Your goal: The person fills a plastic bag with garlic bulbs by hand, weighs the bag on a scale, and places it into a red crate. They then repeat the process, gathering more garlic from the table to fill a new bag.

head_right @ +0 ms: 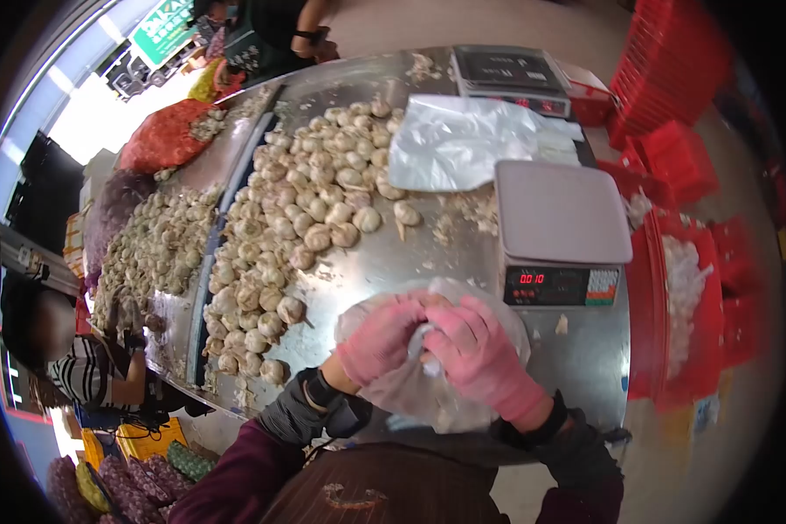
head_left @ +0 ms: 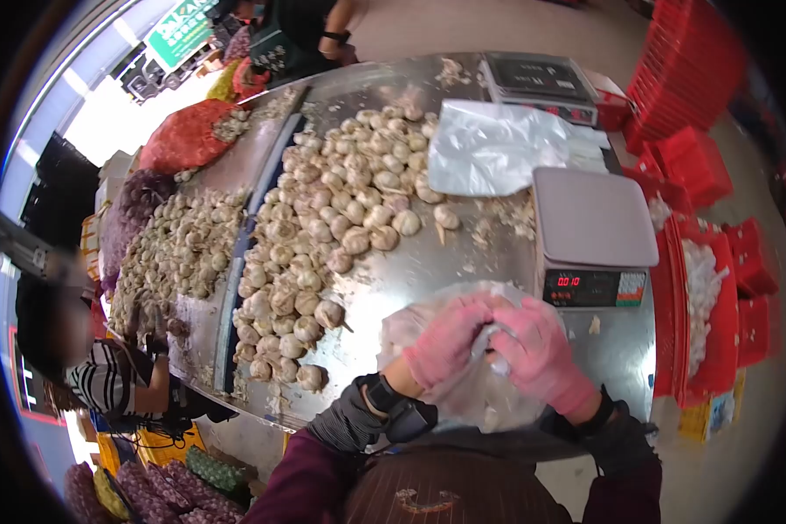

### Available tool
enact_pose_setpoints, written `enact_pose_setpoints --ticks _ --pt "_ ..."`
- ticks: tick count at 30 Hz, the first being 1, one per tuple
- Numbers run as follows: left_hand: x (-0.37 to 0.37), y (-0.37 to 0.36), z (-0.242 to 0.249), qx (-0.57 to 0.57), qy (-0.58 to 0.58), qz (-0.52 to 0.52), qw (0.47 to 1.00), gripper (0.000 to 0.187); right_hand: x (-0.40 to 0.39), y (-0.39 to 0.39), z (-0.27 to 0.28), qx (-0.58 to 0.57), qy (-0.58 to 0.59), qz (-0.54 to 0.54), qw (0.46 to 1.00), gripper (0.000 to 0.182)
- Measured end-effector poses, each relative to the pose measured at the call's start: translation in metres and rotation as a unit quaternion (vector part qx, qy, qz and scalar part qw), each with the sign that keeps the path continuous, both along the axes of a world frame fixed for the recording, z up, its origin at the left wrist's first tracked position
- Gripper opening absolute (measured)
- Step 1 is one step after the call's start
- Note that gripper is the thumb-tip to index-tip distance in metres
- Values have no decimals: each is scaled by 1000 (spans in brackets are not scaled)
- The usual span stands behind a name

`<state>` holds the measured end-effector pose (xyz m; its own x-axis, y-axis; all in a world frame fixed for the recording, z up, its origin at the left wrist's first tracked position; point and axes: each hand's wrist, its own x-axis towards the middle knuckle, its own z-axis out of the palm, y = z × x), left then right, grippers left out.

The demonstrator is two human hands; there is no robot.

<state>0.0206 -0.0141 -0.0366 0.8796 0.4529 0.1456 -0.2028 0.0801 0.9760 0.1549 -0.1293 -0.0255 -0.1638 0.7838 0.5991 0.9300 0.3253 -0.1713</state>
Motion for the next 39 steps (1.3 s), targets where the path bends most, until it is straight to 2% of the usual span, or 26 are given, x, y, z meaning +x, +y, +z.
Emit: enact_pose_setpoints --ticks 1,2,4,6,8,10,11,13,16,18,19,21,22,24,25,26,27,28,29,30,31,33,34,35,37,39 --pt "9 -2 -15 -353 -7 44 935 18 -2 -8 -6 -16 3 -16 1000 19" --pt "7 7 -26 -495 -19 -2 869 15 -5 -16 -14 -21 38 -45 998 19" --pt "0 45 -64 -525 -76 -11 847 11 -10 -40 -43 -54 93 -101 989 19" --pt "-10 61 -71 -538 -11 129 833 13 -19 -74 -74 -104 154 -148 971 17" --pt "-17 63 -67 -536 -35 91 839 15 -17 -80 -70 -142 206 -180 951 17" --pt "-11 41 4 -450 -12 57 891 16 -21 -66 -34 -4 496 -9 868 27" --pt "-7 31 39 -384 11 29 923 16 -30 -65 -18 -7 507 -20 861 27" --pt "-4 29 68 -358 39 27 933 15 -40 -62 7 -2 804 140 577 38" --pt "-22 92 -13 -446 71 41 891 18 -52 -82 -36 2 832 80 548 41" --pt "-35 118 -80 -339 191 149 909 19 -57 -99 -84 -34 860 34 507 41" --pt "-40 128 -101 -447 169 98 873 20 -56 -103 -91 -35 859 36 509 41" --pt "-31 123 -102 -483 188 130 845 19 -52 -105 -96 -43 891 -9 452 39" --pt "-26 121 -98 -483 185 130 846 19 -47 -104 -95 -44 890 -7 454 39" --pt "-21 112 -79 -360 96 127 919 17 -36 -95 -87 -77 808 -26 584 25" --pt "-10 85 -46 -68 150 220 962 14 -39 -75 -79 -84 806 -14 586 25" --pt "-7 68 -22 106 179 215 954 14 -49 -45 -68 -44 717 -116 686 17" --pt "-8 52 -22 280 85 165 942 17 -58 -25 -59 0 607 -212 766 25" --pt "-14 37 -54 159 32 87 983 17 -60 -16 -56 -6 608 -194 770 25" --pt "-7 6 9 447 12 -2 894 30 -57 -9 -54 -49 576 -172 797 27" --pt "-3 -9 26 543 -13 -38 839 43 -52 -5 -53 -92 540 -152 823 32" --pt "-8 -9 25 545 -8 -21 838 43 -45 0 -51 -133 499 -131 846 38" --pt "-17 -8 18 391 74 157 904 35 -39 12 -44 -214 407 -90 884 54" --pt "-19 -5 -5 262 65 190 944 24 -45 14 -31 -237 556 -90 791 49" --pt "-20 -1 -26 258 67 203 942 24 -47 18 -39 -246 551 -81 793 49" --pt "-23 5 -41 -39 75 48 995 16 -48 27 -52 -140 498 -82 852 39" --pt "-30 0 -43 -60 79 53 994 13 -36 19 -44 -190 445 -114 868 36"
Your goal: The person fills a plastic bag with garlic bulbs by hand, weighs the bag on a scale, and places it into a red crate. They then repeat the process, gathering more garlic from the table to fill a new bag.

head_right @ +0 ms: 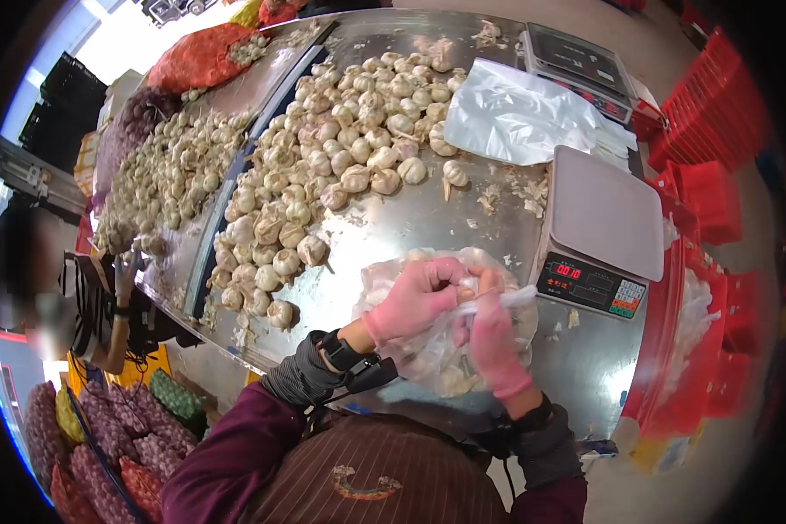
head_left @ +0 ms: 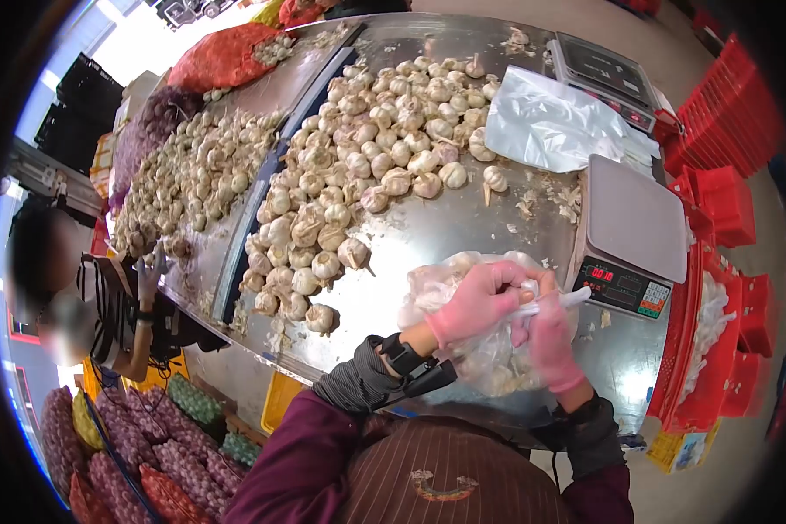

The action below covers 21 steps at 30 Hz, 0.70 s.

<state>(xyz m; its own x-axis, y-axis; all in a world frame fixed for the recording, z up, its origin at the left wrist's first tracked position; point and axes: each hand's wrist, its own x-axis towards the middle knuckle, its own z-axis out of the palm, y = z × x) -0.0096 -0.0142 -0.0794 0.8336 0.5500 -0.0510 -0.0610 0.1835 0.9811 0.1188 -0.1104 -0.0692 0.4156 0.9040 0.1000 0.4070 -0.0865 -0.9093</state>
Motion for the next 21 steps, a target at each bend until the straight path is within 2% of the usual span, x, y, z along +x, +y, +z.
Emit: enact_pose_setpoints --ticks 1,2,3,4,5,6,7,8,9,10,12,13,15,16,17,18,20,21 --pt "-1 -3 8 -14 6 -4 1000 11 13 -2 7 -66 328 66 940 34" --pt "-1 -4 15 -26 11 -11 1000 8 24 -2 13 -123 617 120 768 33" --pt "-4 -2 25 -29 8 -11 999 8 29 -4 19 -124 615 118 769 33" --pt "-9 1 35 155 -37 -26 987 11 35 -7 25 -153 456 172 860 28" --pt "-11 4 39 332 -79 -39 939 15 40 -10 29 -176 282 221 917 26" --pt "-8 6 36 329 -79 -40 940 15 41 -13 29 -192 101 262 940 25" --pt "-4 9 32 57 -72 -55 994 18 38 -11 24 -193 105 260 940 25" --pt "-1 12 26 -220 -58 -63 972 20 34 -6 15 -23 -176 222 959 26" --pt "1 19 12 -168 -3 -77 983 24 30 -2 7 151 -439 156 872 26" --pt "6 20 17 -165 -1 -81 983 24 25 0 -2 152 -439 151 873 26" --pt "15 17 28 -279 46 -68 957 22 16 0 -14 118 -398 154 897 26" --pt "17 19 19 -281 45 -74 956 22 10 0 -10 113 -399 151 897 26" --pt "13 24 -6 -199 -54 -80 975 27 -3 -6 -4 144 -387 140 900 22" --pt "8 26 3 -55 56 -59 995 24 -6 -13 -5 132 -391 135 901 22" --pt "14 27 0 -224 -9 -34 974 24 -7 -20 -9 131 -397 124 900 24" --pt "19 32 -4 -384 -72 -7 920 23 -11 -26 -13 134 -404 115 898 26" --pt "17 73 -26 -546 -157 44 822 25 -25 -46 -22 131 -408 111 897 30" --pt "14 81 -16 -524 -117 88 839 27 -31 -56 -31 109 -377 92 915 32"
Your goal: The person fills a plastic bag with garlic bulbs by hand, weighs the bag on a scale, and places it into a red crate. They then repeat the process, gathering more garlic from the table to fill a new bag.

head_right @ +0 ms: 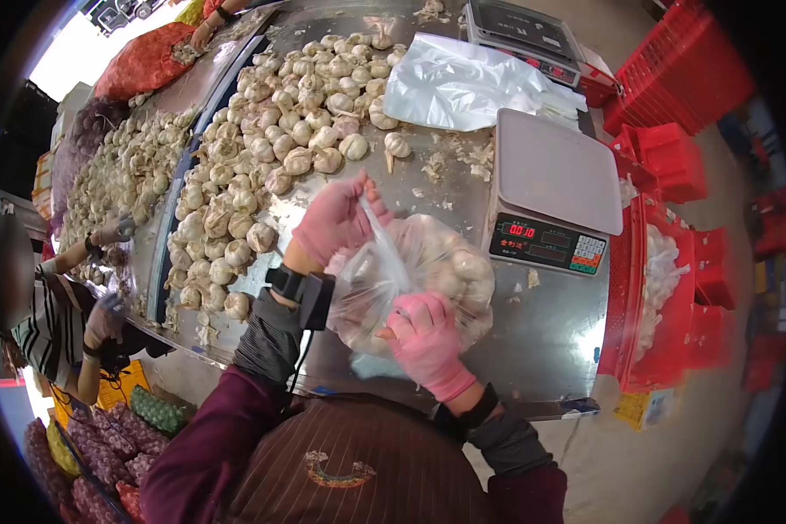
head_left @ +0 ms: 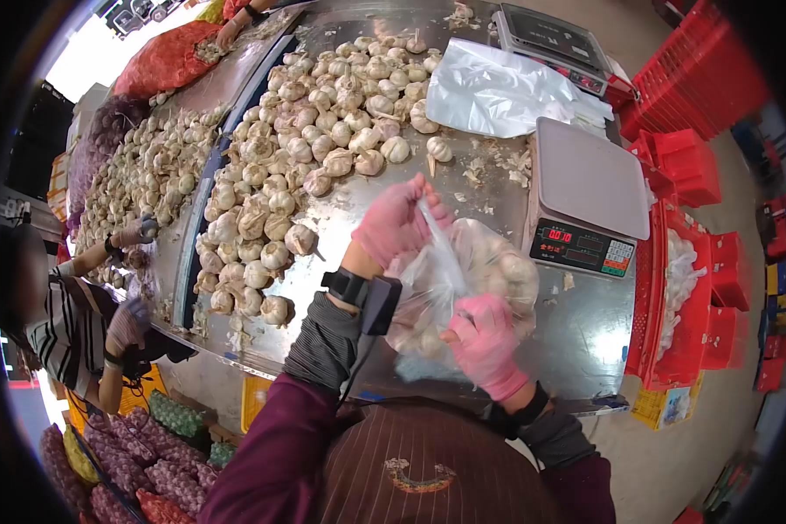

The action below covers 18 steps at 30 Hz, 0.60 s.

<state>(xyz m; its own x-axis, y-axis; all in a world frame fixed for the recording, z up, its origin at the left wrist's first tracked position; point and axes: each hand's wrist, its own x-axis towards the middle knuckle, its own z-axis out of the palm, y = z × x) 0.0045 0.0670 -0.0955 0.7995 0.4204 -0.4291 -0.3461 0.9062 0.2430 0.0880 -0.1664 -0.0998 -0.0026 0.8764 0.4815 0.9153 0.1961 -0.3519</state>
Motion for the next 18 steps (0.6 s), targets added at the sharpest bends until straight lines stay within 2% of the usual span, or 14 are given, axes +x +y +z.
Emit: enact_pose_setpoints --ticks 2,4,5,7,8,10,11,12,13,14,15,16,17,18 --pt "1 -1 9 28 5 -31 999 27 -6 -1 -5 -16 29 -24 999 35" --pt "6 -7 11 79 47 -79 993 27 -14 7 -3 -13 136 -119 983 37" --pt "8 -11 11 82 43 -81 992 27 -15 13 1 -9 133 -121 984 37" --pt "10 -18 16 69 67 -89 991 27 -16 31 9 18 -44 -94 994 37" --pt "10 -19 13 74 65 -92 991 27 -17 38 5 23 -46 -97 994 37" --pt "6 -21 12 80 -1 -105 991 25 -16 51 -18 14 182 -218 959 35" --pt "1 -25 16 84 -2 -106 991 25 -10 54 -27 18 182 -219 958 35" --pt "-5 -33 33 352 87 -149 920 28 0 54 -35 -49 273 -196 940 34" --pt "-12 -41 42 589 168 -177 770 36 9 54 -35 -116 360 -170 910 33" --pt "-23 -41 12 789 300 -162 511 51 17 53 -36 -113 358 -171 911 33" --pt "-32 -49 17 810 326 -177 454 47 24 52 -32 -114 586 -148 788 31" --pt "-36 -50 21 813 351 -214 412 43 28 52 -28 -107 775 -114 612 29" --pt "-38 -50 26 813 375 -250 369 40 27 53 -25 -103 774 -116 614 29" --pt "-38 -49 40 815 372 -250 368 40 22 56 -22 -100 713 -129 682 24"
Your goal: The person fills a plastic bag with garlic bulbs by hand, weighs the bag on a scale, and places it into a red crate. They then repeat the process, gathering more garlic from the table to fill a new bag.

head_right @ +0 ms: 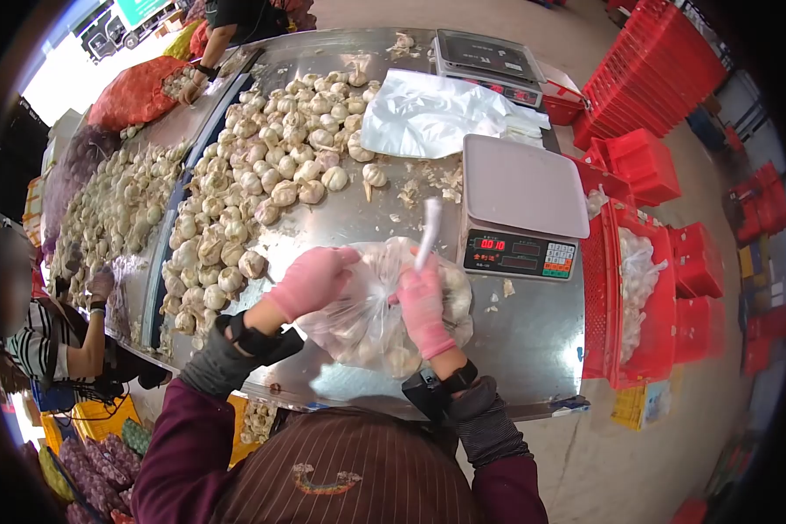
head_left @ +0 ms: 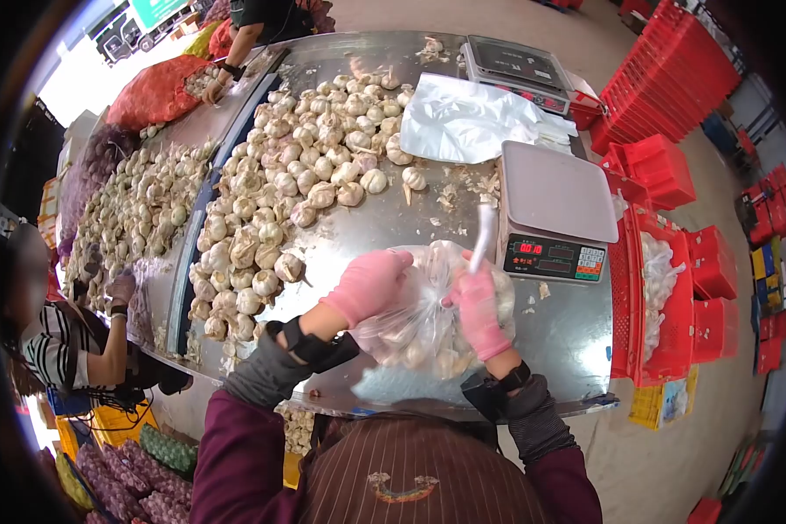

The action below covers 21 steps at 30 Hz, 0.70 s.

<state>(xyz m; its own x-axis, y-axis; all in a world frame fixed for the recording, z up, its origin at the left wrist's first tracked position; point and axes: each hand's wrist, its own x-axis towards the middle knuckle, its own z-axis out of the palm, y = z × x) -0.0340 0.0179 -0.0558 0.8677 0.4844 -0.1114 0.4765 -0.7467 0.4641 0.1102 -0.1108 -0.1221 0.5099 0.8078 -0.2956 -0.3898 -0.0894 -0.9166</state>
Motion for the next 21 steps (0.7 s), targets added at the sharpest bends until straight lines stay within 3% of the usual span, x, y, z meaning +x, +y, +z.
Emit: enact_pose_setpoints --ticks 1,2,3,4,5,6,7,8,9,10,11,12,13,14,15,16,17,18,19,20,21 --pt "-1 0 19 -59 20 17 998 36 -5 3 1 -9 -92 4 996 21" --pt "-2 -1 35 -117 40 35 992 33 -11 8 2 -9 -92 1 996 21" --pt "-2 -7 43 -116 41 34 992 33 -17 14 1 71 -375 52 923 19" --pt "-1 -17 49 -107 -26 -45 993 31 -20 18 0 143 -622 98 764 19" --pt "1 -27 56 -97 -93 -122 983 29 -21 16 -6 143 -621 97 765 19" --pt "6 -33 68 -154 -107 -66 980 30 -18 9 -18 110 -413 122 896 21" --pt "9 -27 63 -152 -108 -66 980 30 -9 8 -32 72 -181 140 971 23" --pt "14 -17 50 18 -192 -14 981 30 10 11 -65 96 -597 196 772 26" --pt "17 -8 34 188 -267 38 944 31 12 9 -36 97 -597 197 772 26" --pt "10 4 11 9 -210 9 978 43 11 7 25 -27 -333 248 909 27" --pt "7 6 11 10 -210 10 978 43 13 6 59 -148 -34 273 950 28" --pt "6 8 13 -160 -140 -49 976 48 19 4 56 -34 -115 305 945 28" --pt "6 10 17 -324 -61 -108 938 54 29 3 57 -32 -115 302 946 28" --pt "5 13 24 -306 -73 -177 933 67 39 1 56 -24 -92 355 930 25" --pt "4 12 20 -309 -69 -177 932 67 43 -2 54 -17 -68 407 911 23" --pt "5 11 13 -434 -175 -133 873 66 41 -3 50 -19 -64 407 911 23" --pt "7 12 6 -543 -277 -84 788 66 38 -3 46 68 -195 420 884 18" --pt "8 13 -1 -542 -279 -81 789 66 35 -1 44 156 -320 425 832 14" --pt "11 15 -9 -583 -249 -65 771 66 29 0 47 158 -321 428 830 14" --pt "15 18 -17 -622 -217 -50 751 67 20 0 53 119 -534 334 767 10" --pt "20 20 -23 -659 -183 -36 728 69 14 2 56 72 -715 216 661 7"
